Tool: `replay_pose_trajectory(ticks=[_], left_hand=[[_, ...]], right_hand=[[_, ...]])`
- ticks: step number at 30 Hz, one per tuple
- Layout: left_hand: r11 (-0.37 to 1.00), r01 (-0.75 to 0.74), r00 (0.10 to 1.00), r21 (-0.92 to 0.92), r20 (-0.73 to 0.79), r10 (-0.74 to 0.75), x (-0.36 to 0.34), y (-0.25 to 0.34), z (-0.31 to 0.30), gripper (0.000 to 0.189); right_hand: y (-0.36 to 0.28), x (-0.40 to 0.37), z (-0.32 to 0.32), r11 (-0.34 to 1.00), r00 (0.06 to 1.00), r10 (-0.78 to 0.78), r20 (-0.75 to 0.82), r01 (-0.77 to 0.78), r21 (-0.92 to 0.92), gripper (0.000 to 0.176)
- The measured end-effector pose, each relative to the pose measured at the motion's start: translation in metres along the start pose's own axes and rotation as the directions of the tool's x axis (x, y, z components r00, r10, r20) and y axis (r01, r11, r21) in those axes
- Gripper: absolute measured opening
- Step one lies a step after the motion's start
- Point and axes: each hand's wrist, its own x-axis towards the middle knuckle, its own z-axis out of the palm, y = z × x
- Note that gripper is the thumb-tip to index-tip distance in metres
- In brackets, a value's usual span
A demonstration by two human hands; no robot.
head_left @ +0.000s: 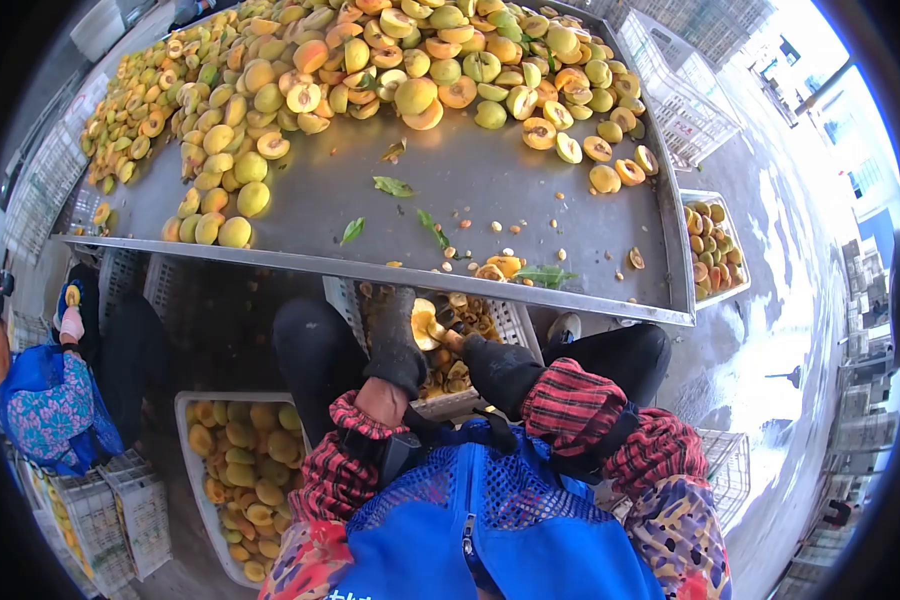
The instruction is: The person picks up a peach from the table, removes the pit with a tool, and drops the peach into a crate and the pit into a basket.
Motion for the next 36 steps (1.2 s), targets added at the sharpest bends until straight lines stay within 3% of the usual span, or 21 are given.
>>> replay_pose_trajectory(ticks=[2,5,7,9,11,12,14,15,17,18,20,22,24,25,27,28,29,30,32,34,36], left_hand=[[0.961,-0.209,0.977,0.181,0.075,0.199,-0.003,0.002,-0.002,0.064],[0.845,-0.34,0.932,0.412,0.268,0.245,-0.023,0.05,0.01,0.044],[0.665,-0.469,0.882,0.581,0.355,0.311,-0.043,0.087,0.015,0.034],[0.315,-0.613,0.766,0.725,0.446,0.464,-0.063,0.104,0.004,0.032],[0.507,-0.587,0.74,0.632,0.165,0.652,-0.084,0.106,-0.018,0.027],[0.733,-0.523,0.818,0.434,0.012,0.576,-0.098,0.126,-0.022,0.026],[0.772,-0.424,0.829,0.473,-0.141,0.541,-0.119,0.149,-0.051,0.027],[0.596,-0.356,0.763,0.72,-0.145,0.63,-0.126,0.147,-0.084,0.029],[0.854,-0.078,0.854,0.514,-0.408,0.323,-0.155,0.131,-0.203,0.031],[0.471,0.111,0.895,0.875,-0.293,0.335,-0.166,0.137,-0.216,0.032],[-0.03,0.343,0.794,0.939,-0.272,0.543,-0.161,0.123,-0.237,0.031],[0.404,0.19,0.81,0.895,-0.375,0.451,-0.124,0.146,-0.197,0.028],[0.73,-0.012,0.827,0.683,-0.404,0.391,-0.068,0.167,-0.124,0.027],[0.83,-0.133,0.83,0.542,-0.397,0.392,-0.036,0.176,-0.084,0.026],[0.86,-0.239,0.934,0.45,-0.134,0.33,0.04,0.189,-0.047,0.032],[0.862,-0.253,0.944,0.439,-0.084,0.32,0.08,0.19,-0.02,0.033],[0.824,-0.411,0.907,0.39,0.084,0.412,0.121,0.182,-0.002,0.032],[0.528,-0.618,0.764,0.582,0.289,0.577,0.181,0.17,0.001,0.04],[0.176,-0.288,0.829,0.941,0.153,0.538,0.225,0.181,0.092,0.055],[0.274,-0.335,0.821,0.901,0.137,0.554,0.275,0.158,0.118,0.065],[0.074,-0.279,0.75,0.957,0.169,0.639,0.319,0.127,0.12,0.063]], right_hand=[[-0.003,-0.005,0.002,1.0,0.999,0.009,-0.049,-0.009,-0.003,0.026],[0.0,-0.006,0.002,0.997,0.986,0.071,-0.149,-0.069,0.02,0.03],[0.011,-0.004,0.006,0.992,0.981,0.129,-0.146,-0.126,0.029,0.031],[0.025,-0.008,0.014,0.985,0.983,0.171,-0.061,-0.168,0.044,0.032],[0.036,-0.017,0.02,0.98,0.978,0.19,0.091,-0.195,0.049,0.03],[0.036,-0.019,0.02,0.962,0.956,0.238,0.174,-0.256,0.092,0.031],[0.038,-0.022,0.017,0.91,0.89,0.312,0.333,-0.381,0.165,0.032],[0.043,-0.023,0.022,0.929,0.905,0.281,0.32,-0.341,0.147,0.032],[0.062,-0.019,0.046,0.957,0.93,0.221,0.295,-0.264,0.116,0.034],[0.075,-0.014,0.061,0.949,0.926,0.19,0.326,-0.258,0.18,0.036],[0.097,-0.004,0.086,0.921,0.912,0.12,0.392,-0.25,0.298,0.041],[0.099,-0.001,0.088,0.933,0.896,0.141,0.421,-0.262,0.247,0.041],[0.097,0.002,0.083,0.949,0.882,0.147,0.448,-0.254,0.188,0.04],[0.103,0.003,0.087,0.949,0.905,0.114,0.41,-0.221,0.224,0.04],[0.118,0.005,0.103,0.944,0.944,0.054,0.326,-0.155,0.291,0.04],[0.118,0.008,0.1,0.939,0.925,0.089,0.368,-0.202,0.28,0.043],[0.124,0.011,0.106,0.949,0.939,0.055,0.34,-0.155,0.274,0.045],[0.133,0.012,0.117,0.958,0.95,0.019,0.313,-0.107,0.266,0.048],[0.141,0.018,0.121,0.963,0.956,-0.025,0.292,-0.055,0.264,0.053],[0.138,0.018,0.111,0.958,0.951,-0.038,0.307,-0.053,0.281,0.057],[0.146,0.024,0.122,0.95,0.949,-0.051,0.312,-0.051,0.309,0.058]])
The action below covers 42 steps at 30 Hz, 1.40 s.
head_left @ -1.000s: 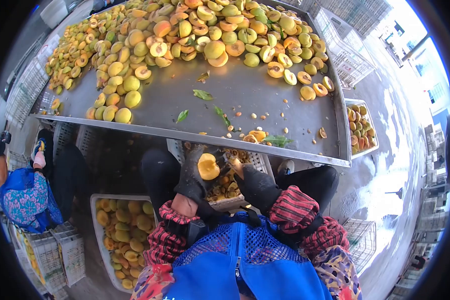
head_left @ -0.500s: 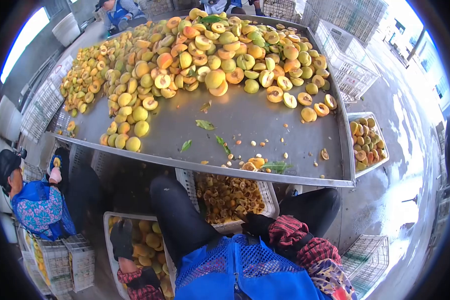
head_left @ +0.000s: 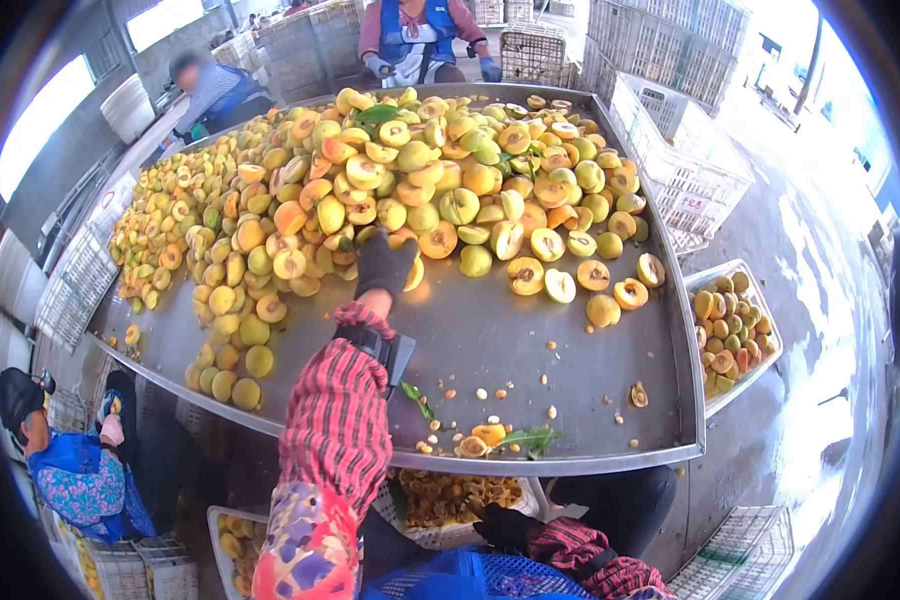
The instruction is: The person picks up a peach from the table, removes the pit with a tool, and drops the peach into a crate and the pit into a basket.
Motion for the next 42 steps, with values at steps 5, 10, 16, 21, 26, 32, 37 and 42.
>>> replay_pose_trajectory(ticks=[5,10,16,21,26,32,37,42], left_hand=[[0.888,0.099,0.982,-0.45,0.186,-0.015,-0.006,-0.043,0.017,0.04],[-0.317,0.717,0.672,-0.621,0.737,0.078,-0.08,-0.036,-0.074,0.042],[0.574,0.332,0.82,-0.749,0.53,0.217,-0.172,0.019,-0.151,0.041],[0.466,0.482,0.755,-0.742,0.622,0.209,-0.223,0.039,-0.17,0.041],[0.608,0.383,0.744,-0.695,0.622,0.243,-0.25,0.051,-0.194,0.046],[0.046,0.689,0.689,-0.723,0.674,0.266,-0.271,0.05,-0.198,0.048],[-0.466,0.795,0.531,-0.387,0.815,0.229,-0.277,0.044,-0.194,0.053],[-0.485,0.738,0.589,-0.469,0.799,0.124,-0.293,0.042,-0.194,0.048]], right_hand=[[-0.043,-0.015,-0.04,0.962,0.99,0.116,0.082,-0.133,0.239,0.042],[-0.013,-0.004,-0.013,0.791,0.999,0.011,0.04,-0.033,0.61,0.032],[-0.112,-0.076,-0.091,0.689,0.988,-0.143,-0.054,0.139,0.711,0.028],[-0.162,-0.104,-0.121,0.698,0.966,-0.167,-0.199,0.259,0.667,0.032],[-0.171,-0.106,-0.119,0.628,0.897,-0.212,-0.388,0.429,0.65,0.026],[-0.173,-0.11,-0.108,0.517,0.868,-0.141,-0.476,0.475,0.713,0.029],[-0.173,-0.115,-0.103,0.605,0.866,-0.192,-0.461,0.474,0.639,0.03],[-0.18,-0.123,-0.105,0.721,0.892,-0.248,-0.378,0.431,0.543,0.027]])
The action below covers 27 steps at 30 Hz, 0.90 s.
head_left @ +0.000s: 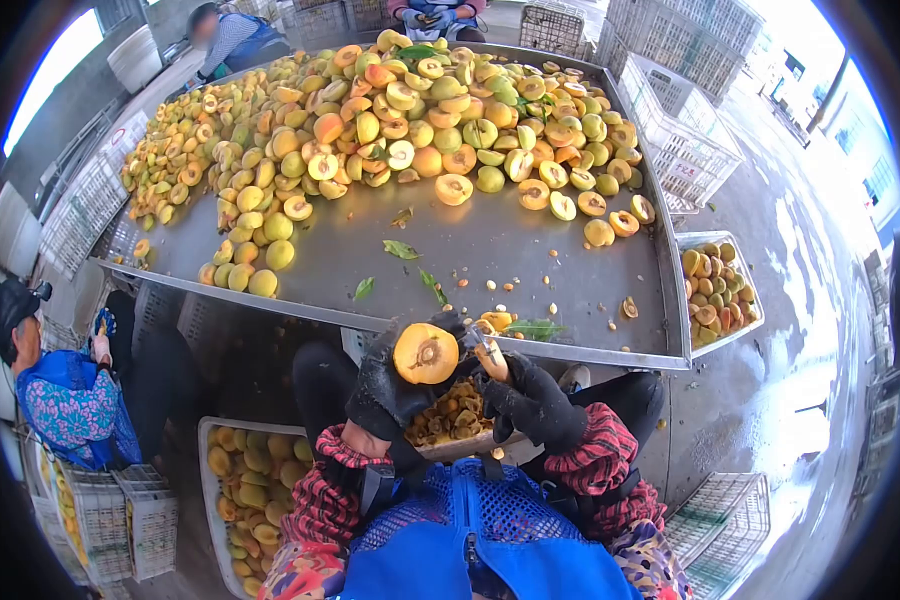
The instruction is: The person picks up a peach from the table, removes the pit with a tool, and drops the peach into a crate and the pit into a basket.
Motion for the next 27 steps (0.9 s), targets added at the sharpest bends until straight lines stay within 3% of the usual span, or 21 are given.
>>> replay_pose_trajectory(ticks=[3,6,9,12,15,18,21,24,27], left_hand=[[0.99,-0.106,0.994,0.097,0.007,0.106,-0.001,-0.008,-0.014,0.046],[0.999,-0.048,0.993,-0.012,0.104,0.049,-0.006,-0.007,-0.005,0.044],[0.998,-0.068,0.983,-0.013,0.17,0.069,-0.01,-0.009,0.003,0.042],[0.913,-0.274,0.957,0.301,0.179,0.229,-0.008,-0.016,-0.01,0.043],[0.883,-0.256,0.967,0.392,0.097,0.238,-0.01,-0.018,-0.003,0.043],[0.97,-0.241,0.958,0.021,0.163,0.235,-0.007,-0.021,-0.014,0.044],[0.986,-0.132,0.985,-0.106,0.1,0.142,-0.008,-0.018,-0.008,0.044],[0.972,-0.233,0.963,0.041,0.146,0.225,-0.007,-0.023,-0.016,0.044],[0.96,-0.217,0.971,0.176,0.14,0.194,0.006,-0.029,-0.046,0.041]], right_hand=[[-0.003,0.0,0.008,0.991,0.992,0.118,-0.036,-0.12,-0.054,0.028],[-0.018,0.002,0.021,0.948,0.99,0.129,-0.064,-0.143,-0.286,0.028],[-0.001,0.008,0.026,0.913,0.999,0.023,-0.041,-0.037,-0.406,0.029],[0.007,0.007,0.033,0.85,0.988,-0.143,-0.053,0.095,-0.519,0.029],[0.015,0.01,0.035,0.826,0.983,-0.174,-0.058,0.114,-0.552,0.029],[0.019,0.011,0.037,0.87,0.979,-0.187,-0.08,0.128,-0.476,0.029],[0.013,0.011,0.039,0.838,0.986,-0.144,-0.089,0.074,-0.541,0.029],[0.018,0.014,0.039,0.77,0.988,-0.114,-0.108,0.019,-0.638,0.029],[0.024,0.017,0.038,0.733,0.991,-0.093,-0.093,0.005,-0.68,0.03]])
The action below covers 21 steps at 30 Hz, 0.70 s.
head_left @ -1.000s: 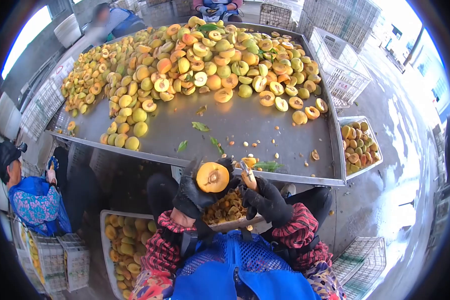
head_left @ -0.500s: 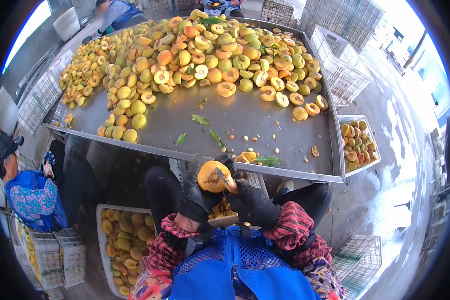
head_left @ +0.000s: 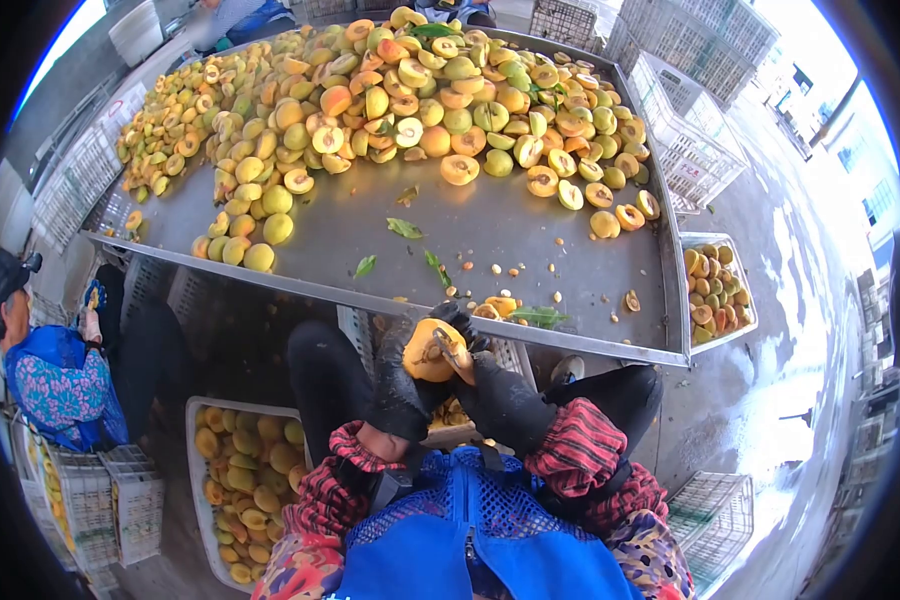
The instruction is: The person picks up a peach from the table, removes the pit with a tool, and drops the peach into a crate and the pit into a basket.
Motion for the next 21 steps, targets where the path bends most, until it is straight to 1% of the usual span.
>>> replay_pose_trajectory(ticks=[1,2,4,5,7,11,14,18,19,21], left_hand=[[0.996,-0.003,1.0,0.094,0.005,0.002,0.002,-0.003,-0.008,0.039],[0.966,-0.025,1.0,0.259,0.02,0.021,0.001,-0.006,-0.015,0.038],[0.852,-0.048,0.999,0.522,0.034,0.035,0.001,-0.01,-0.029,0.04],[0.783,-0.055,0.998,0.619,0.047,0.033,0.002,-0.011,-0.033,0.04],[0.671,-0.068,0.997,0.738,0.065,0.031,0.002,-0.008,-0.035,0.039],[0.452,-0.095,0.994,0.887,0.111,-0.011,-0.003,0.016,-0.023,0.039],[0.326,-0.127,0.992,0.937,0.128,0.018,-0.007,0.024,-0.019,0.039],[0.218,-0.091,0.992,0.972,0.069,0.105,-0.001,0.014,-0.024,0.038],[0.199,-0.074,0.992,0.977,0.051,0.116,0.002,0.01,-0.027,0.038],[0.208,-0.067,0.99,0.976,0.038,0.139,0.004,0.004,-0.036,0.039]], right_hand=[[0.001,0.0,0.0,0.999,1.0,-0.017,0.003,0.017,-0.029,0.028],[0.003,0.0,0.0,0.998,0.999,-0.032,0.007,0.032,-0.057,0.028],[0.004,-0.001,-0.001,0.995,0.998,-0.04,0.046,0.044,-0.085,0.028],[0.003,0.0,-0.002,0.996,0.996,-0.035,0.078,0.041,-0.083,0.029],[0.004,0.001,-0.003,0.994,0.991,-0.03,0.13,0.043,-0.096,0.031],[0.011,0.001,0.001,0.989,0.979,-0.025,0.201,0.054,-0.139,0.029],[0.018,0.003,0.009,0.99,0.974,-0.022,0.226,0.053,-0.133,0.028],[0.022,0.005,0.017,0.993,0.98,0.028,0.197,-0.005,-0.116,0.031],[0.019,0.005,0.017,0.997,0.982,0.02,0.19,-0.005,-0.08,0.03],[0.014,0.006,0.016,1.0,0.985,0.005,0.172,-0.004,-0.008,0.029]])
